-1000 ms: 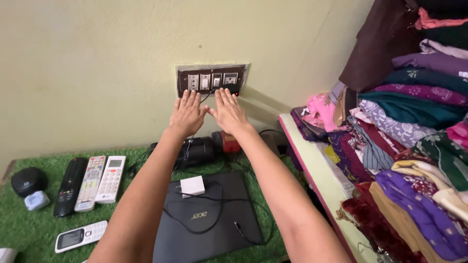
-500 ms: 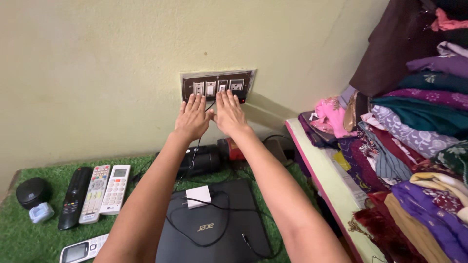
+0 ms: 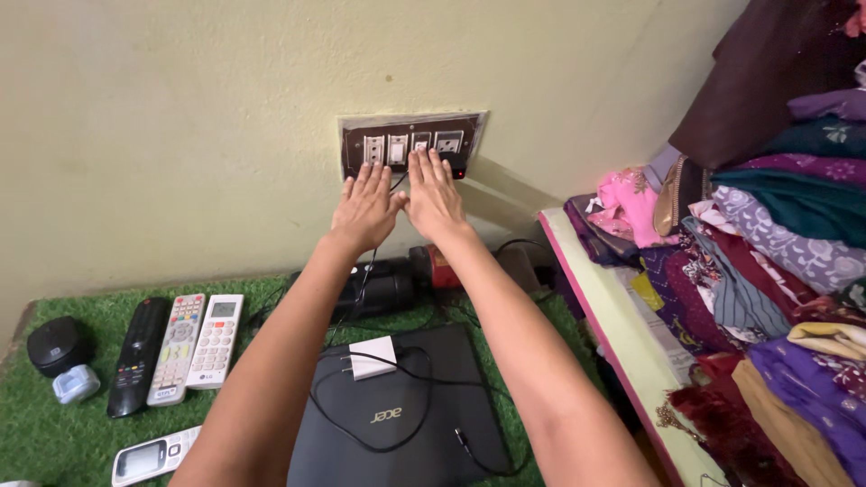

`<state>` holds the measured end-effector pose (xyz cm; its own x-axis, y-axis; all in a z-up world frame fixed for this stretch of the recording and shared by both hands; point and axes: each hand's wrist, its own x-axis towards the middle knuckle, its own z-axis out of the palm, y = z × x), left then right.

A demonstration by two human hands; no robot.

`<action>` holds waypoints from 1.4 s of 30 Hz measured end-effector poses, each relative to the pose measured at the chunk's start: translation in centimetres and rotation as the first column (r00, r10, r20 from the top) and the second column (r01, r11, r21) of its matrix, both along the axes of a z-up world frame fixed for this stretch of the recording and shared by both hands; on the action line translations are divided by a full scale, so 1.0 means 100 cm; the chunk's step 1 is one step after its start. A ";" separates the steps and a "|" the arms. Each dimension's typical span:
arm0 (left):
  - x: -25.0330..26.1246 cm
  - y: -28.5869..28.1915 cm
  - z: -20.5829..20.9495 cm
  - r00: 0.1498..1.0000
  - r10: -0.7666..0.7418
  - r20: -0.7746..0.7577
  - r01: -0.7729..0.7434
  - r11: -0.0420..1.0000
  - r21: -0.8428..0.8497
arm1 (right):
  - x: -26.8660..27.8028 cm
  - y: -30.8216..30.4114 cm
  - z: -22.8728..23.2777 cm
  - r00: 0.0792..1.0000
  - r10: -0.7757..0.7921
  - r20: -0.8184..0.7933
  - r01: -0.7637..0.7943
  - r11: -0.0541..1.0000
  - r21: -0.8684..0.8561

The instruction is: The person connects a white charger to a wall socket and plugs a charging cable into a smartphone. They then unplug the charger and place it back on the table.

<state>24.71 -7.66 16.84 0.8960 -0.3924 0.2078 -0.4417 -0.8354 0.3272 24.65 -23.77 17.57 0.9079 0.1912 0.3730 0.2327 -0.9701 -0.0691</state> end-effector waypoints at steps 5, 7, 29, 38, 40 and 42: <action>-0.003 -0.002 0.004 1.000 0.000 -0.031 0.000 1.000 -0.002 | 0.002 0.001 0.004 1.000 -0.010 0.015 0.010 1.000 0.014; -0.003 -0.001 0.003 0.999 -0.002 -0.037 0.002 1.000 0.000 | 0.001 0.001 0.004 1.000 -0.011 0.018 0.011 1.000 0.017; -0.001 -0.014 -0.010 1.000 -0.025 0.013 0.026 0.996 -0.089 | 0.042 -0.065 -0.025 0.902 -0.370 -0.225 0.383 0.441 0.811; -0.011 -0.026 -0.001 0.999 -0.037 -0.031 0.034 0.994 -0.102 | 0.047 -0.066 -0.026 0.983 0.033 -0.180 0.182 -0.273 0.944; -0.012 -0.025 -0.005 0.999 -0.035 -0.019 0.033 0.994 -0.100 | 0.041 -0.067 -0.024 0.985 0.018 -0.170 0.168 -0.273 0.947; -0.012 -0.023 -0.009 0.999 -0.034 -0.028 0.030 0.993 -0.113 | 0.033 -0.068 -0.020 0.986 0.008 -0.166 0.162 -0.281 0.946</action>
